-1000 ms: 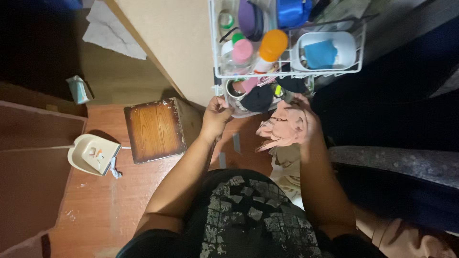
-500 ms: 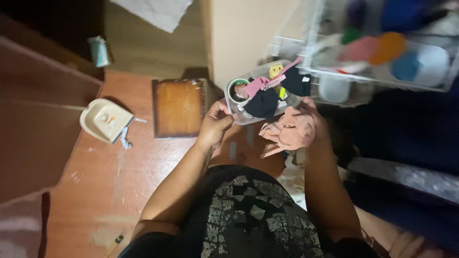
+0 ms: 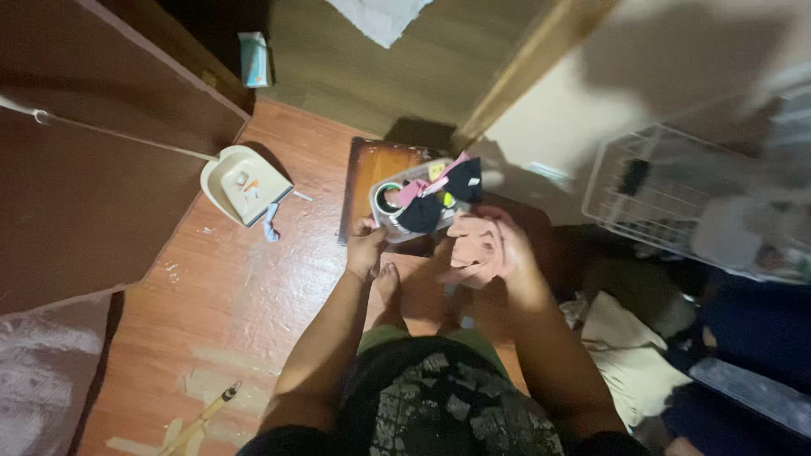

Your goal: The person organizes various small household items, including a spool of thread, bottles, and containers, by moving them from a wooden tray on the floor to a white wire rack. They handle each item individually, placing them into the rack's compartments.

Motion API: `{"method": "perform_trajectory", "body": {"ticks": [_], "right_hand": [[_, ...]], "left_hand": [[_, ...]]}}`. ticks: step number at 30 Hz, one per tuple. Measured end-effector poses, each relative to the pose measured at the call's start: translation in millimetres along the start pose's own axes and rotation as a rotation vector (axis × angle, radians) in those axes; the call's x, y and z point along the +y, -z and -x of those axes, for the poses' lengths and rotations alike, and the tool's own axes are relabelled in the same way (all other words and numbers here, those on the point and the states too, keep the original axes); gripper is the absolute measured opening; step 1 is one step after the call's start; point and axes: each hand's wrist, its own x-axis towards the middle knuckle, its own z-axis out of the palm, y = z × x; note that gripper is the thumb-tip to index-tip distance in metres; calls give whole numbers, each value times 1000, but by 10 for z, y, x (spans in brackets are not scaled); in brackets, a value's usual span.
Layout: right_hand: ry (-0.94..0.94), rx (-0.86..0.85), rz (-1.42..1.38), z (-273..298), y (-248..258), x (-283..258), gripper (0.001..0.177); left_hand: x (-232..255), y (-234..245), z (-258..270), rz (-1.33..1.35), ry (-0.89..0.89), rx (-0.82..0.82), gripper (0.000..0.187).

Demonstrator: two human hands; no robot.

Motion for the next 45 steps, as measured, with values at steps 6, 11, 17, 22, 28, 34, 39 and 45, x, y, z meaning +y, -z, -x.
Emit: {"method": "perform_trajectory", "body": {"ticks": [6, 11, 17, 22, 28, 34, 39, 45], "right_hand": [[-149, 137, 74, -422, 180, 1068, 37], [-192, 294, 194, -597, 439, 1663, 38], [-211, 423, 326, -676, 748, 1931, 38], [-216, 469, 378, -687, 859, 2027, 39], [-215, 499, 403, -641, 885, 2122, 39], [-197, 511, 430, -567, 861, 2130, 40], [-159, 512, 464, -484, 862, 2086, 41], [5, 549, 550, -320, 732, 1670, 41]], "left_hand": [[-537, 1048, -662, 63, 3, 87, 25], [-743, 1446, -980, 148, 122, 159, 26], [-923, 1606, -1237, 125, 155, 156, 31], [-1033, 1654, -1345, 179, 151, 172, 26], [-1046, 1659, -1413, 68, 61, 214, 25], [-965, 1601, -1396, -264, -1, 364, 20], [-939, 1278, -872, -908, -167, 405, 18], [-970, -138, 315, -516, 327, -154, 38]]}}
